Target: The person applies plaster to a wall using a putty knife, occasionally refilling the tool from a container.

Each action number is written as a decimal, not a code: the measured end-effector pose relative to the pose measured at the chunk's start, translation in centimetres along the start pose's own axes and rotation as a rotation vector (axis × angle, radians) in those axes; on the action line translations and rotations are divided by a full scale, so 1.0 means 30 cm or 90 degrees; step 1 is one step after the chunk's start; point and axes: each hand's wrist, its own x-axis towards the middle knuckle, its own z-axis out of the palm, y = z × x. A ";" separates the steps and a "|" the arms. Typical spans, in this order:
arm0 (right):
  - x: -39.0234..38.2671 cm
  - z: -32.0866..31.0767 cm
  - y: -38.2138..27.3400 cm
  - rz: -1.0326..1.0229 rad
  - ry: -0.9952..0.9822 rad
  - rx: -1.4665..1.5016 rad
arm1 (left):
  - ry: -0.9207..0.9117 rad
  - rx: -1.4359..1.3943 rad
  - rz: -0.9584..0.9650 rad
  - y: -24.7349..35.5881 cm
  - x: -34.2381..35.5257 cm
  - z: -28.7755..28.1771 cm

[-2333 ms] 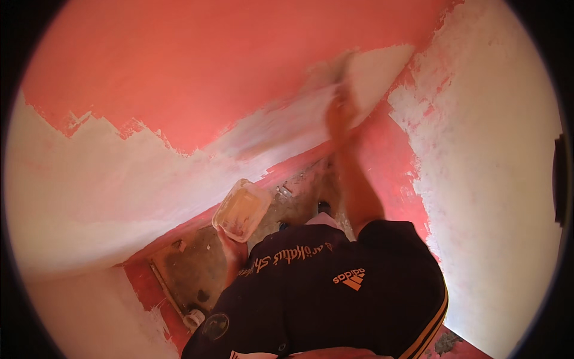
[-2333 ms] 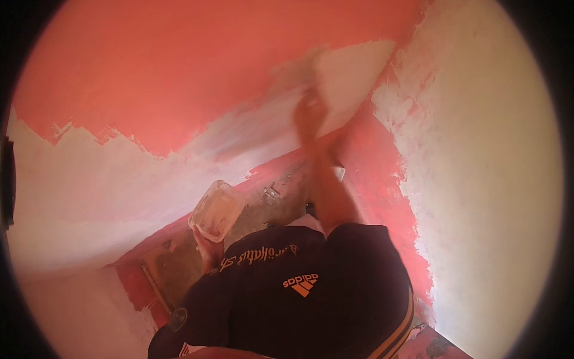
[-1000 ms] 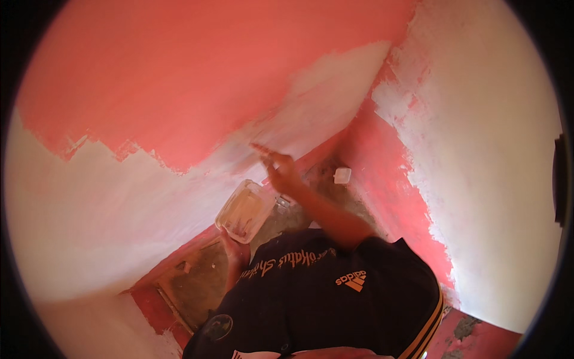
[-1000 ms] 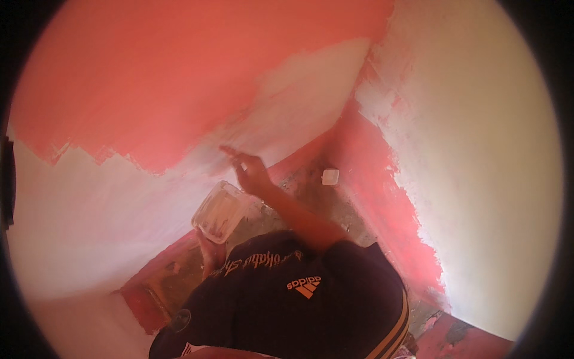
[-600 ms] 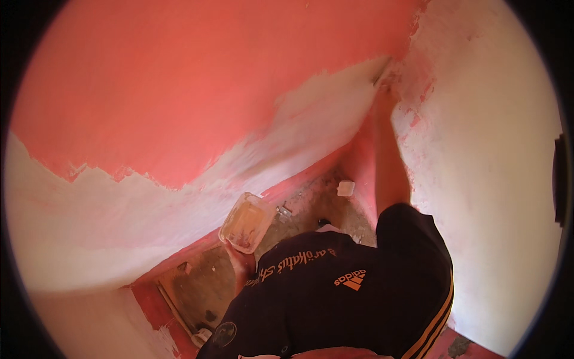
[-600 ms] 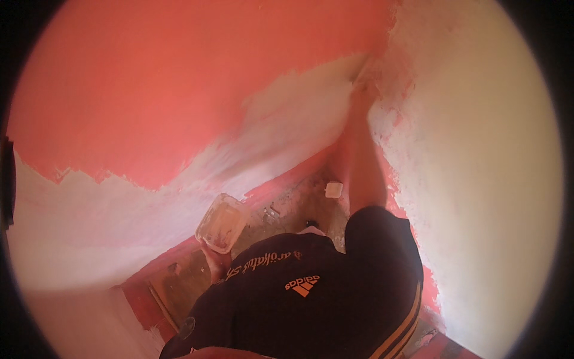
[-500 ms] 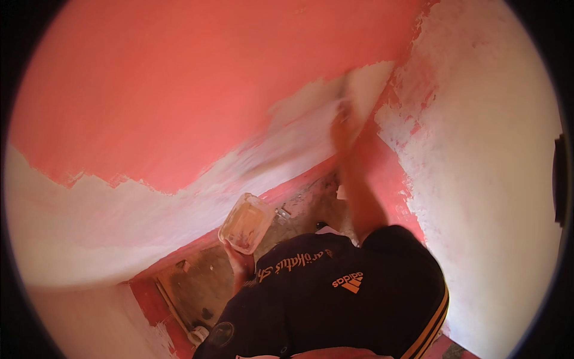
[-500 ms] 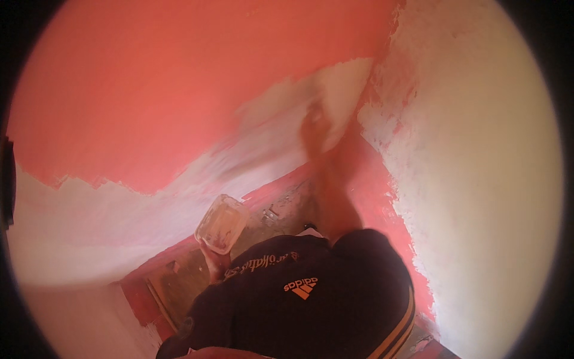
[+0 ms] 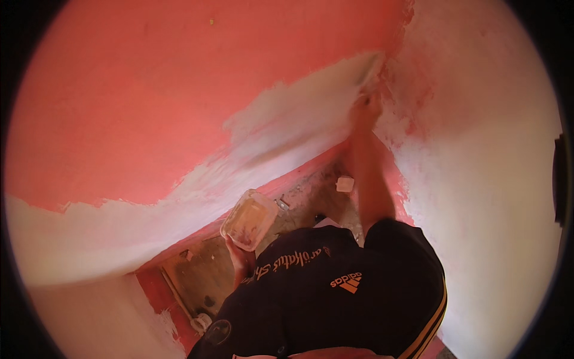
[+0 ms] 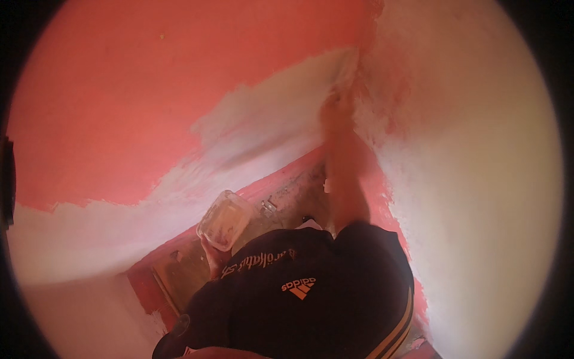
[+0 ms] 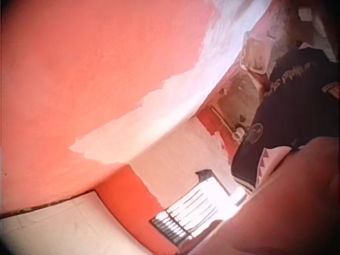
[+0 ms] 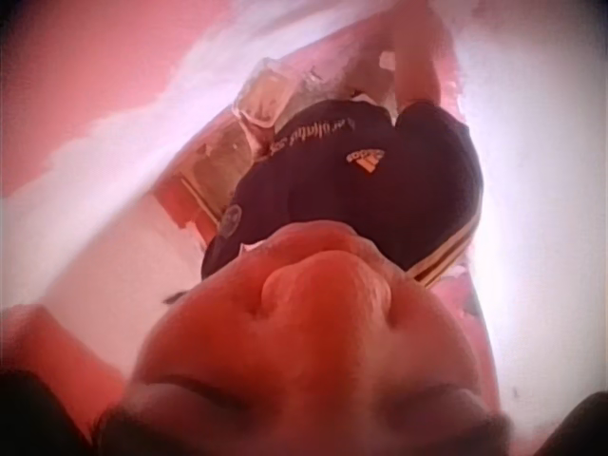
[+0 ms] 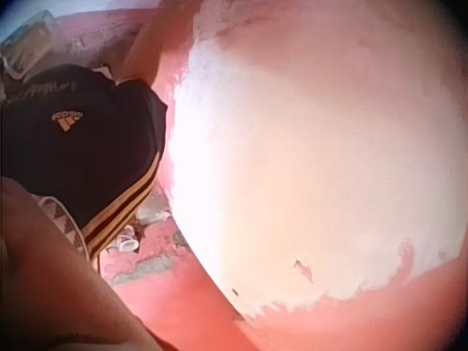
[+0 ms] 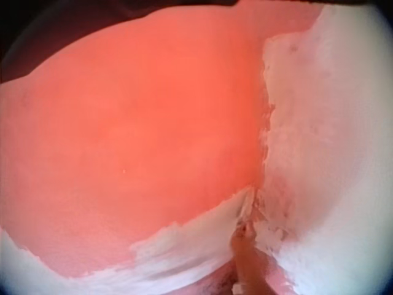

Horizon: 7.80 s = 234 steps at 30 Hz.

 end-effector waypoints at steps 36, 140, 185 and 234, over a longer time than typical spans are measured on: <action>-0.709 0.053 -0.282 0.125 -0.270 0.092 | 0.087 0.033 0.010 -0.095 0.015 -0.308; -0.147 -0.288 0.772 0.303 -0.044 0.106 | 0.046 0.134 -0.086 -0.713 0.277 0.134; -0.745 -0.344 -0.002 0.068 -0.197 -0.004 | 0.073 0.059 0.038 -0.373 -0.118 -0.437; -1.139 -0.179 -0.244 0.504 -0.541 0.499 | -0.022 0.067 0.091 -0.206 -0.035 -0.438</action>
